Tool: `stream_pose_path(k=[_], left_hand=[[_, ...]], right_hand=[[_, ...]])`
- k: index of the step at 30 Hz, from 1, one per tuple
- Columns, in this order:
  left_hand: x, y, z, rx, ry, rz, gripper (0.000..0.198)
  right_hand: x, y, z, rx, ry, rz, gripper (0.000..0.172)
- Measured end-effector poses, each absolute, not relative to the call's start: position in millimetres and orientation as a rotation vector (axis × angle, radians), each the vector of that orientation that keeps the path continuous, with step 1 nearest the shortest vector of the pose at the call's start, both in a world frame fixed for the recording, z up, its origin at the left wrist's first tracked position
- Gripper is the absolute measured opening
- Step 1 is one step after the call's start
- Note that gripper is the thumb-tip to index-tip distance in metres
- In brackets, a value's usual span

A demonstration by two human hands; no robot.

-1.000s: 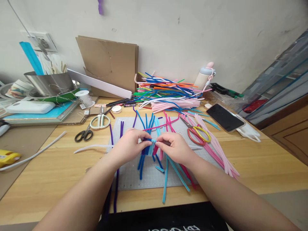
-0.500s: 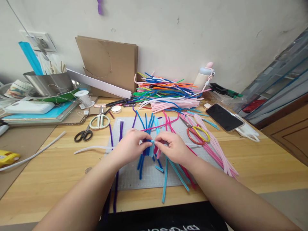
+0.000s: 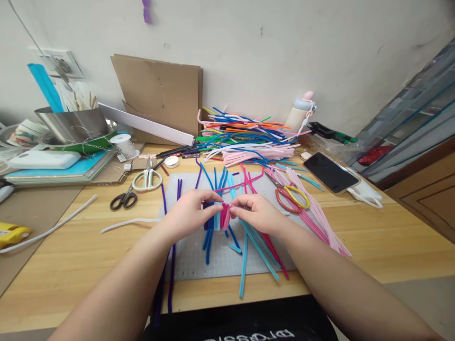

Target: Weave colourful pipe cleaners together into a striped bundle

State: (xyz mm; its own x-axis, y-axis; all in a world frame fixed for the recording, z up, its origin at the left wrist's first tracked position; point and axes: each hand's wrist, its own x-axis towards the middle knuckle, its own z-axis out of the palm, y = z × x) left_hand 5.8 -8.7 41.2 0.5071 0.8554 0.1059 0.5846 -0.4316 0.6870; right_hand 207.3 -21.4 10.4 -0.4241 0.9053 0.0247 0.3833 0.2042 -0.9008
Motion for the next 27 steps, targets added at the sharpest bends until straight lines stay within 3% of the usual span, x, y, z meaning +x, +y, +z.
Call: stream_pose_path(k=[6, 15, 27], left_hand=[[11.2, -12.9, 40.4, 2.114, 1.131, 0.498, 0.02], [12.6, -12.2, 35.5, 1.973, 1.036, 0.6, 0.016], [14.7, -13.5, 31.7, 1.959, 1.044, 0.598, 0.018]], right_hand=[[204.9, -26.9, 10.1, -1.225, -1.934, 1.168, 0.02], [200.3, -26.4, 10.5, -1.039, -1.681, 1.478, 0.015], [198.1, -28.8, 11.6, -0.909, -1.614, 1.554, 0.023]])
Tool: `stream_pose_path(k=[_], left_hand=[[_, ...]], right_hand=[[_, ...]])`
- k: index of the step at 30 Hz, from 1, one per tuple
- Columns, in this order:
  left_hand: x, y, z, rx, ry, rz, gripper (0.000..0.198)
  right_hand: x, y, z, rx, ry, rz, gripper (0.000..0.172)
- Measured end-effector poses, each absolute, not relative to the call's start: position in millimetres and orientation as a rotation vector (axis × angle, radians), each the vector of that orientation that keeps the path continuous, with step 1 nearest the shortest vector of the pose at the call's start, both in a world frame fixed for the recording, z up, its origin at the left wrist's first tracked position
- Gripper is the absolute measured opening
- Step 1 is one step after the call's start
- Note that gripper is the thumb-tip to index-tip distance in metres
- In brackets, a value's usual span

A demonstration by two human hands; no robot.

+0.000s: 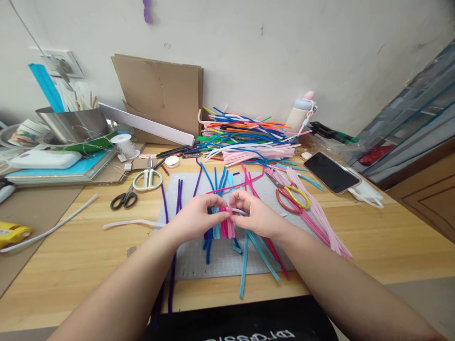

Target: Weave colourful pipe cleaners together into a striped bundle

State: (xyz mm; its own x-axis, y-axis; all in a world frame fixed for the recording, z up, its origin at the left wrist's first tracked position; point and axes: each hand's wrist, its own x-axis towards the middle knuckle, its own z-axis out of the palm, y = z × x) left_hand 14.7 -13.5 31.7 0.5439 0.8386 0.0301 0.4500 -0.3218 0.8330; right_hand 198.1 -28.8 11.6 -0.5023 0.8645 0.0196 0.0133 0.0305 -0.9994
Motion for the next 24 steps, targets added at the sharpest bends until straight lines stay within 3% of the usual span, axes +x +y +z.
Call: stream_pose_path(k=[10, 18, 20, 24], left_hand=[[15, -14, 32, 1.946, 1.111, 0.586, 0.022], [14, -6, 32, 1.484, 1.199, 0.851, 0.025], [12, -4, 35, 1.345, 1.144, 0.953, 0.025], [10, -3, 39, 1.226, 1.042, 1.021, 0.023]], right_hand=[[199, -28, 12, -0.967, -1.677, 1.515, 0.021], [203, -44, 23, -1.043, -1.715, 0.347, 0.007], [205, -48, 23, -1.021, -1.714, 0.368, 0.006], [196, -47, 16, -1.153, -1.817, 0.838, 0.016]])
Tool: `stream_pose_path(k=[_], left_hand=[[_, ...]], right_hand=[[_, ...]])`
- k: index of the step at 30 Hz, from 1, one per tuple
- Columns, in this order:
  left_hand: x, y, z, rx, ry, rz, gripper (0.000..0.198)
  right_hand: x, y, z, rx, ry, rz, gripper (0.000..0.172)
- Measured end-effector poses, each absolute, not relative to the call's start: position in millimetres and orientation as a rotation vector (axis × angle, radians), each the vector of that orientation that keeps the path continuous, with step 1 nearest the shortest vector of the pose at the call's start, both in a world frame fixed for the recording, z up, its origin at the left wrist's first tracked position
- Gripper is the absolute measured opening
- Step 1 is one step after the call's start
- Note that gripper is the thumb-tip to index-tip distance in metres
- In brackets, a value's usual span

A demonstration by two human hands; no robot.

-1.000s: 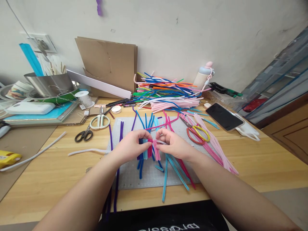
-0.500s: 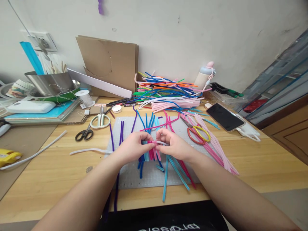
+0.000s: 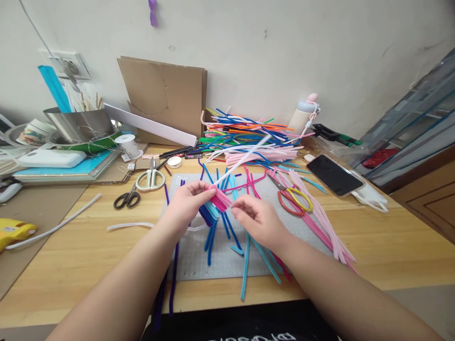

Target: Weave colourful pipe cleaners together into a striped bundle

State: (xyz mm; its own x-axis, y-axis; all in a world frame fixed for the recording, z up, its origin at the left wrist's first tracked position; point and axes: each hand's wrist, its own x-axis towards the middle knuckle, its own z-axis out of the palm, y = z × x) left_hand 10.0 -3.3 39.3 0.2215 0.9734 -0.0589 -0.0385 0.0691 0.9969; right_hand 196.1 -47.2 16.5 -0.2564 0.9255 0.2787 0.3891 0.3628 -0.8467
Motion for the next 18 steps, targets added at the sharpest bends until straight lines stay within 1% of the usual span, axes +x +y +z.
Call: stream_pose_path(k=[3, 6, 9, 15, 18], left_hand=[[10, -4, 38, 1.219, 0.995, 0.997, 0.022], [10, -5, 37, 1.237, 0.983, 0.981, 0.024], [10, -4, 37, 1.241, 0.983, 0.985, 0.025], [12, -5, 36, 1.239, 0.995, 0.959, 0.025], [14, -7, 35, 1.35, 1.024, 0.929, 0.022]], right_hand=[[184, -42, 10, -1.169, -1.604, 1.191, 0.021], [177, -39, 7, -1.148, -1.413, 1.374, 0.025], [178, -38, 5, -1.147, -1.365, 1.401, 0.027], [183, -35, 1, -1.187, -1.349, 1.215, 0.028], [182, -38, 2, -1.132, -1.475, 1.31, 0.026]])
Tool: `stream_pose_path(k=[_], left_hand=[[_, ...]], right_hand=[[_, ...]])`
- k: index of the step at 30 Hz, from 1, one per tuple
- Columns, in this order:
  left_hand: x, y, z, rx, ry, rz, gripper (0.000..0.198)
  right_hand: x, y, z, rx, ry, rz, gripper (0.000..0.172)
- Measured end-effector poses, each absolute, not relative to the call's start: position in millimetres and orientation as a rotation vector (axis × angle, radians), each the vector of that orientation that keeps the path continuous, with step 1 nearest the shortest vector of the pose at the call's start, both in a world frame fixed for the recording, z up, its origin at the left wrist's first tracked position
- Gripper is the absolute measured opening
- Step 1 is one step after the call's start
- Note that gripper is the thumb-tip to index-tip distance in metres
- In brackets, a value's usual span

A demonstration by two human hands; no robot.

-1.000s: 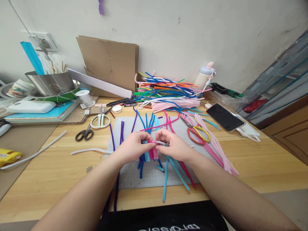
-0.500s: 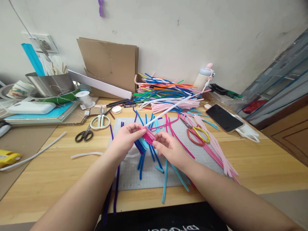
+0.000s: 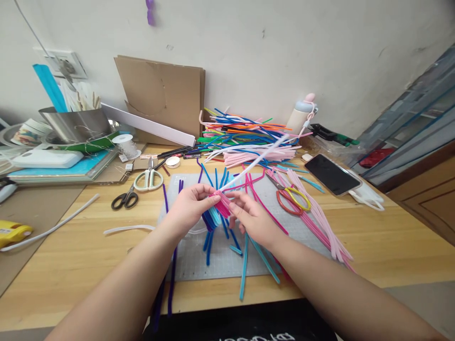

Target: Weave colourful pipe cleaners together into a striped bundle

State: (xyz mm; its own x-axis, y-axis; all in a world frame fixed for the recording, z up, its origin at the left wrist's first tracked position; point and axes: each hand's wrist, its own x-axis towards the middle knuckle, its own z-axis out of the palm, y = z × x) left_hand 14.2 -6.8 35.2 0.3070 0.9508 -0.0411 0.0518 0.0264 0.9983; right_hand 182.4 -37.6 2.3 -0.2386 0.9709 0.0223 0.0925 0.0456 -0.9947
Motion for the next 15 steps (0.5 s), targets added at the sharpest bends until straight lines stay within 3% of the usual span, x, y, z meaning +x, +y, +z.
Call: stream_pose_path(k=[6, 11, 15], left_hand=[[16.8, -11.4, 37.2, 1.826, 1.234, 0.985, 0.013], [15.9, -10.6, 33.6, 1.812, 1.101, 0.964, 0.012], [16.6, -10.1, 30.8, 1.664, 1.006, 0.87, 0.015]], right_hand=[[180.5, -44.0, 2.9, -1.16, -1.693, 1.328, 0.022], [182.0, -43.6, 3.6, -1.169, -1.717, 1.276, 0.028], [182.3, -39.6, 3.4, -1.062, -1.415, 1.296, 0.024]])
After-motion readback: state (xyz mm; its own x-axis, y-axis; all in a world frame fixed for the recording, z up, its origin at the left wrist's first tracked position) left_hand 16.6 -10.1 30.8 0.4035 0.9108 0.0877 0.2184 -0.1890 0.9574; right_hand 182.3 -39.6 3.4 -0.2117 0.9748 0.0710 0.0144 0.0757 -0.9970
